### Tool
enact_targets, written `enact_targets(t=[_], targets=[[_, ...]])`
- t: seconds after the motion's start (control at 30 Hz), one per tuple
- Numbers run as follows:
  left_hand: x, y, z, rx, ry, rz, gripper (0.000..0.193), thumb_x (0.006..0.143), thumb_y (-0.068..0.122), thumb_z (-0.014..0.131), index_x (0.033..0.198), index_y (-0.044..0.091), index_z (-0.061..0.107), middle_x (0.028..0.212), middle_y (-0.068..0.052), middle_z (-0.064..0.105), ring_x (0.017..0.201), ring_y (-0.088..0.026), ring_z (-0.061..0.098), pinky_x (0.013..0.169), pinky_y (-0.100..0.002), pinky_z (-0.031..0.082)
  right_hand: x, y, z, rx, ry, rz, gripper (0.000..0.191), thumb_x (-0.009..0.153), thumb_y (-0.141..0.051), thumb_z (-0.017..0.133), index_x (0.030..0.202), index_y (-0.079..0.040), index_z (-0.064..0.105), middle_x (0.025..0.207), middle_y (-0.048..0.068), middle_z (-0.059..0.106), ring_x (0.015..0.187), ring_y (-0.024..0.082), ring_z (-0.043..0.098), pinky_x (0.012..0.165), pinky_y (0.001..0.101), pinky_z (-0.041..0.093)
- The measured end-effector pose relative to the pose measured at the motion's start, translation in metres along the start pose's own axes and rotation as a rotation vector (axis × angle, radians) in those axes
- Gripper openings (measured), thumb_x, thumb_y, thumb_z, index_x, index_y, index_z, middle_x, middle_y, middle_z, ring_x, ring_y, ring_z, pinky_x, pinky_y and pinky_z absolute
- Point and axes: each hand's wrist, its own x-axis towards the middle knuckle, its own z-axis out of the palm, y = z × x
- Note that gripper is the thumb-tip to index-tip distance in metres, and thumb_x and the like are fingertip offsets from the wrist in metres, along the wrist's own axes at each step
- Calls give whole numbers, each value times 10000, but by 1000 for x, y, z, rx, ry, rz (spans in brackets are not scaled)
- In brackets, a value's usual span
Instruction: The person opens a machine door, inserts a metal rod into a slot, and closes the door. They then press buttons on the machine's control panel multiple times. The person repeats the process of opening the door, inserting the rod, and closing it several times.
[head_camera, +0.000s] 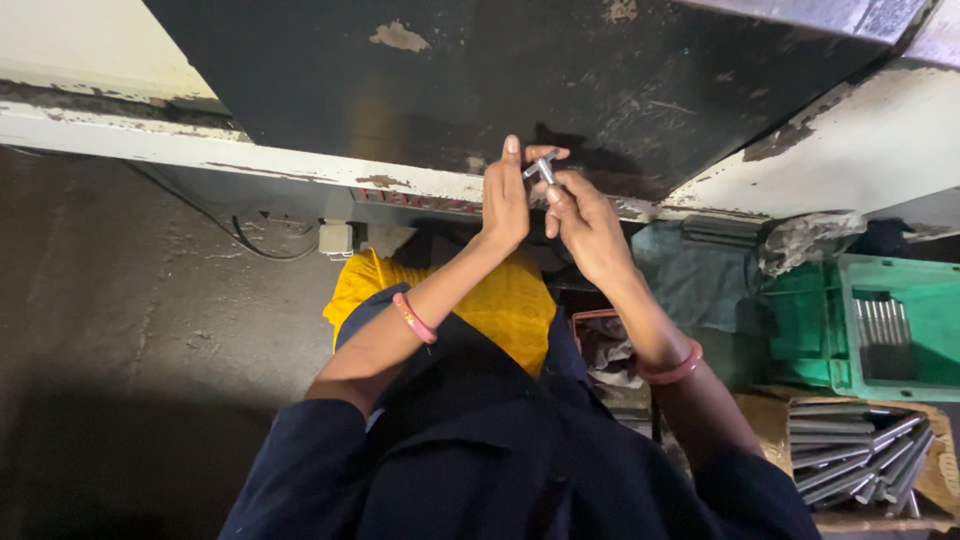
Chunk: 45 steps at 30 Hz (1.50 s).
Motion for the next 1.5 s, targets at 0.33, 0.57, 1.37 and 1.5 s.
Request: enact_targets(t=[0.33, 0.57, 1.37, 1.5], targets=[[-1, -2, -2, 164, 10, -9, 756, 1137, 432, 171, 1020, 14, 789, 890, -86, 801, 763, -172, 725, 736, -320, 582, 9, 36, 7, 125, -58, 76, 179, 1090, -183, 525, 1124, -35, 620, 717, -36, 462, 597, 68, 416, 541, 263, 354], [-2, -73, 0, 24, -46, -192, 779, 1136, 484, 213, 980, 2, 805, 853, -70, 768, 730, -166, 666, 721, -301, 539, -32, 41, -24, 542, 102, 64, 232, 1121, -242, 516, 1191, -52, 630, 669, -41, 408, 500, 42, 345, 433, 220, 276], [-129, -231, 225, -383, -393, -1355, 951, 845, 813, 492, 1509, 135, 427, 1375, -77, 590, 1204, -234, 572, 1002, -469, 384, -216, 247, -348, -927, 844, 637, 193, 955, -264, 706, 1067, -118, 764, 1003, 199, 739, 941, 418, 697, 789, 524, 551], [-131, -230, 219, -212, -527, -1304, 1009, 889, 742, 582, 1615, 123, 253, 1607, -132, 408, 1447, -285, 406, 1181, -515, 262, -214, 281, -363, -939, 681, 901, 239, 927, -295, 707, 1092, -125, 740, 1048, 227, 714, 987, 445, 674, 842, 528, 550]])
